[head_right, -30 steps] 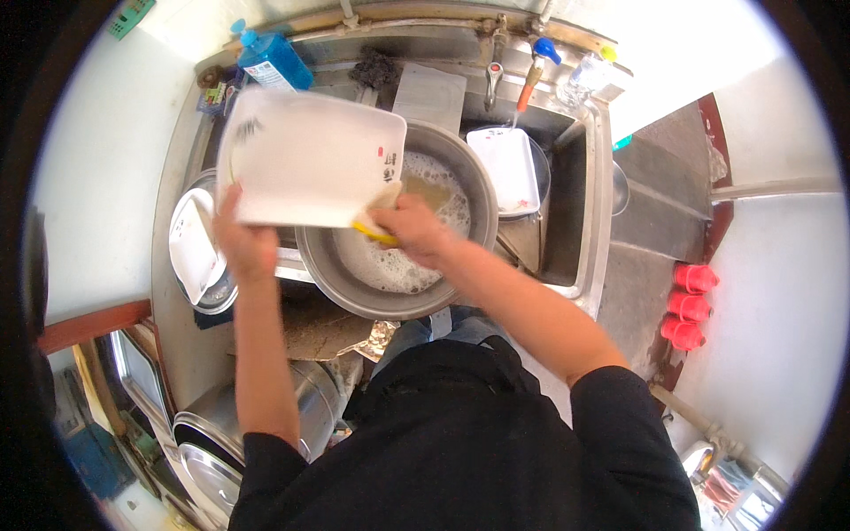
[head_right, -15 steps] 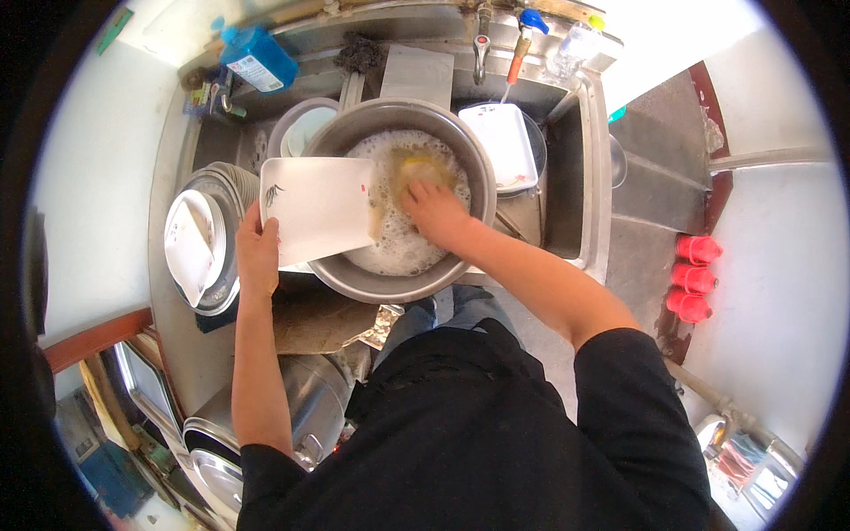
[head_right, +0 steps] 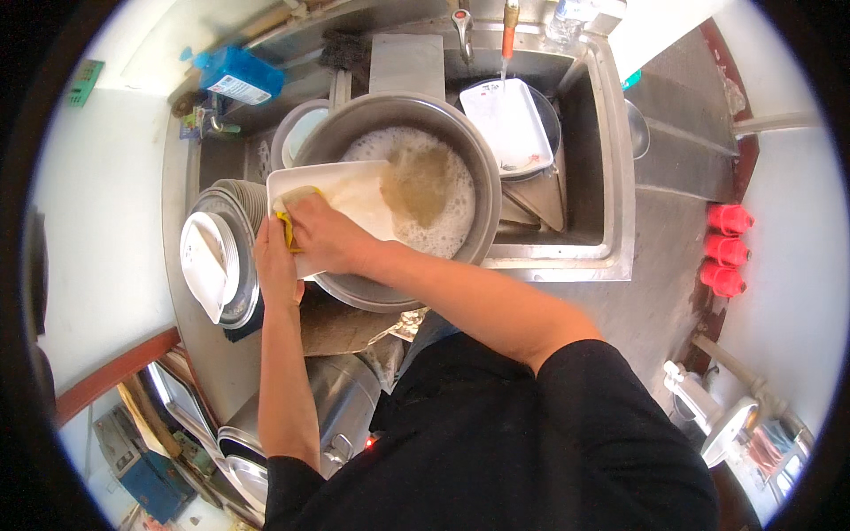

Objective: The person scrubs a white rectangular tray and a round plate with a yellow sponge in a soapy metal basin, then rinses them under running water. The person later retrieves a plastic bag from a counter and hands it to a customer at a table.

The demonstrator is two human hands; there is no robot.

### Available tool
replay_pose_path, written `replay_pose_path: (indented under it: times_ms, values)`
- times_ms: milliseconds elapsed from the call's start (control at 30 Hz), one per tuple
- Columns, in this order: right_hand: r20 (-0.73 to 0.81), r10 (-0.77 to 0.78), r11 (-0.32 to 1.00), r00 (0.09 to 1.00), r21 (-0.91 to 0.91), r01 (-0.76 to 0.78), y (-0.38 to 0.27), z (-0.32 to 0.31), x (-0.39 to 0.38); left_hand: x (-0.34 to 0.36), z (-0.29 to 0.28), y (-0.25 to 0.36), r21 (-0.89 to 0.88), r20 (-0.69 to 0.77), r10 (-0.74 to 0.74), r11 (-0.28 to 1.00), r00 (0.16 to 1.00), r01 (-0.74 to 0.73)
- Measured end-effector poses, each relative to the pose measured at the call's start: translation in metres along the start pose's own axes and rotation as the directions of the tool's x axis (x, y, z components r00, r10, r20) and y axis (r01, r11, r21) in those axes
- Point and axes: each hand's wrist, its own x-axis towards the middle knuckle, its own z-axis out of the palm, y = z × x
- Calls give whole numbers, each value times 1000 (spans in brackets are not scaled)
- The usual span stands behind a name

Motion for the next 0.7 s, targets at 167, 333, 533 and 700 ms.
replay_pose_path:
  times_ms: [167,333,533,700]
  values:
    - [53,559,808,827,187,-559,25,-22,-8,-2,3,6,167,-41,20,986,999,-12]
    - [-17,627,770,778,160,-617,4,-11,13,0,6,6,223,-63,57,974,996,-41]
    - [43,702,711,711,25,-703,35,-10,-4,4,6,19,257,-58,79,965,995,-62]
    - [154,723,669,673,-397,-628,66,-50,-36,15,5,19,150,-28,109,983,994,-104]
